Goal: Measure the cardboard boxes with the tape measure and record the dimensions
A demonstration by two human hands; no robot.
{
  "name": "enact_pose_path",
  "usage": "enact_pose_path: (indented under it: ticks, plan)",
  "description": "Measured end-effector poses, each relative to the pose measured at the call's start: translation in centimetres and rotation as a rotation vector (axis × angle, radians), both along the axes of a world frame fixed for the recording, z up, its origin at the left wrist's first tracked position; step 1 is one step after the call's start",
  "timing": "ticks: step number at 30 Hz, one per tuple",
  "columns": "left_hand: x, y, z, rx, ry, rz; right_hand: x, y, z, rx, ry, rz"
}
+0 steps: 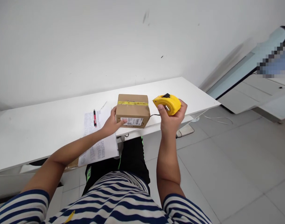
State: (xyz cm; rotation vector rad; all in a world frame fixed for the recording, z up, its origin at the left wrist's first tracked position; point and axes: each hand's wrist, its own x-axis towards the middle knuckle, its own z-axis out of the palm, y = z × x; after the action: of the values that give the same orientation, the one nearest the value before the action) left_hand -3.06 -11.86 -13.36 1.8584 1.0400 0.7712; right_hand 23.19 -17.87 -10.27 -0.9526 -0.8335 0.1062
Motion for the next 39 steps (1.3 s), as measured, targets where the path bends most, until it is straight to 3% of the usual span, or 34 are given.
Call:
enact_pose_path:
  ticks: [2, 4, 7, 9, 12, 15, 18, 23, 29, 34, 39]
  plan:
    - [-0.5, -0.6, 0.1, -0.043, 0.056, 0.039, 0.3, 0.6, 0.5, -0.015, -0.021, 0.121]
    - [-1.1, -0.9, 1.0, 0.104, 0.091, 0.110, 0.4, 1.0, 0.7, -0.025, -0.069, 0.220]
    - [-1.5, -1.6, 4.1, 0.524, 0.071, 0.204, 0.0, 1.2, 1.2, -0.032, -0.171, 0.348]
    - [-1.2, -2.2, 6.9, 0.628, 0.071, 0.184, -0.7, 1.2, 1.7, -0.043, -0.255, 0.428]
    - [0.0, -2.7, 10.5, 0.298, 0.026, -0.032, -1.8, 1.0, 2.9, -0.035, -0.390, 0.527]
    - [1.1, -2.4, 12.0, -0.064, -0.073, -0.236, -2.4, 0.8, 4.0, -0.013, -0.482, 0.566]
    - [1.7, -1.7, 11.9, -0.196, -0.147, -0.299, -2.0, 0.6, 4.3, -0.107, -0.482, 0.566]
    - [1.9, -1.0, 11.6, -0.262, -0.148, -0.295, -0.4, -0.6, 4.7, -0.329, -0.408, 0.498]
    - [-0.6, 2.6, 12.0, -0.234, -0.201, -0.136, 5.2, -0.6, 5.1, -0.271, -0.357, 0.349]
    - [-3.3, 7.2, 11.2, -0.322, -0.143, 0.015, 10.9, 2.2, 2.8, -0.311, -0.219, 0.392]
    - [-3.2, 8.4, 8.8, -0.393, -0.006, 0.003, 10.9, 4.2, 0.3, -0.446, -0.159, 0.492]
